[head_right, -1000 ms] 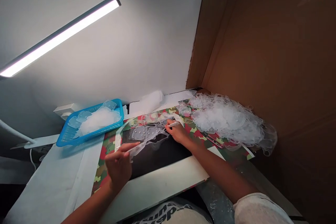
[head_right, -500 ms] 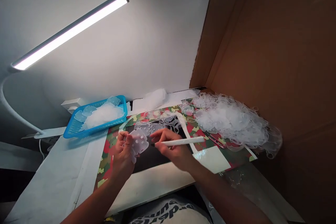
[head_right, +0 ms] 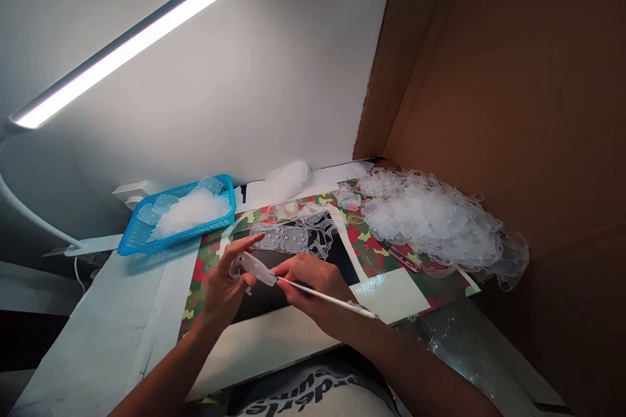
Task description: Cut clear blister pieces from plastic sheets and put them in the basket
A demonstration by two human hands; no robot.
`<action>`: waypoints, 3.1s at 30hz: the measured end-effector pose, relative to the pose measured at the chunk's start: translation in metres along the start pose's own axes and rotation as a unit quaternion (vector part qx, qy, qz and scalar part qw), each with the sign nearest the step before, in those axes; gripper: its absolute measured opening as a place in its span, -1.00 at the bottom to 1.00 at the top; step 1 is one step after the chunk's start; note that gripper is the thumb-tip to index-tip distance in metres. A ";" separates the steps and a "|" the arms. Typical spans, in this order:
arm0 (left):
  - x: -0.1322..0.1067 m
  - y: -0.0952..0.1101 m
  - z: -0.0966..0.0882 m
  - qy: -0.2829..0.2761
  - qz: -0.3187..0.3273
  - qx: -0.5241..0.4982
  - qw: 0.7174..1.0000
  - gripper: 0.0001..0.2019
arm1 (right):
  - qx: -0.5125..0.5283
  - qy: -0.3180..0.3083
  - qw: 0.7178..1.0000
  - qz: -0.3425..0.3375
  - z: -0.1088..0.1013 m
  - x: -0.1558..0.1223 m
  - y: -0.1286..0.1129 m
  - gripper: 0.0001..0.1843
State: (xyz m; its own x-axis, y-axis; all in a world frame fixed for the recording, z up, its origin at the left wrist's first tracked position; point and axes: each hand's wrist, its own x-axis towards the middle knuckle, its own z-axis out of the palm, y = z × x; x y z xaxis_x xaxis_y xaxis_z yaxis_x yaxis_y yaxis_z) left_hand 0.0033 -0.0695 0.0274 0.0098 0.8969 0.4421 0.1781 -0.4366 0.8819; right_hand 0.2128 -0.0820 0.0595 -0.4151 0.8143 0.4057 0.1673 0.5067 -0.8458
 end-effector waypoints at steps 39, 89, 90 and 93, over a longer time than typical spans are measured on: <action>-0.009 0.025 0.019 0.002 -0.149 -0.241 0.959 -0.77 | 0.021 0.023 0.999 0.033 0.004 -0.007 0.007 -0.81; -0.002 0.030 0.008 -0.056 0.057 0.004 0.997 -0.85 | -0.195 0.008 0.981 -0.017 -0.009 0.014 0.008 -0.82; -0.003 0.031 0.008 -0.056 0.052 0.000 0.997 -0.86 | -0.186 0.008 0.982 -0.008 -0.009 0.013 0.010 -0.82; -0.004 0.029 0.008 -0.050 0.031 -0.012 0.998 -0.85 | -0.162 0.009 0.987 0.019 -0.010 0.009 0.013 -0.84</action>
State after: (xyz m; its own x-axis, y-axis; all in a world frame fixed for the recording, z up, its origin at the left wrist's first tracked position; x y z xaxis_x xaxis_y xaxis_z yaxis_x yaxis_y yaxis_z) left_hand 0.0163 -0.0858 0.0501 0.1174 0.8706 0.4777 0.1503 -0.4911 0.8580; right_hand 0.2199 -0.0651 0.0555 -0.3880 0.8381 0.3835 0.4604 0.5367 -0.7071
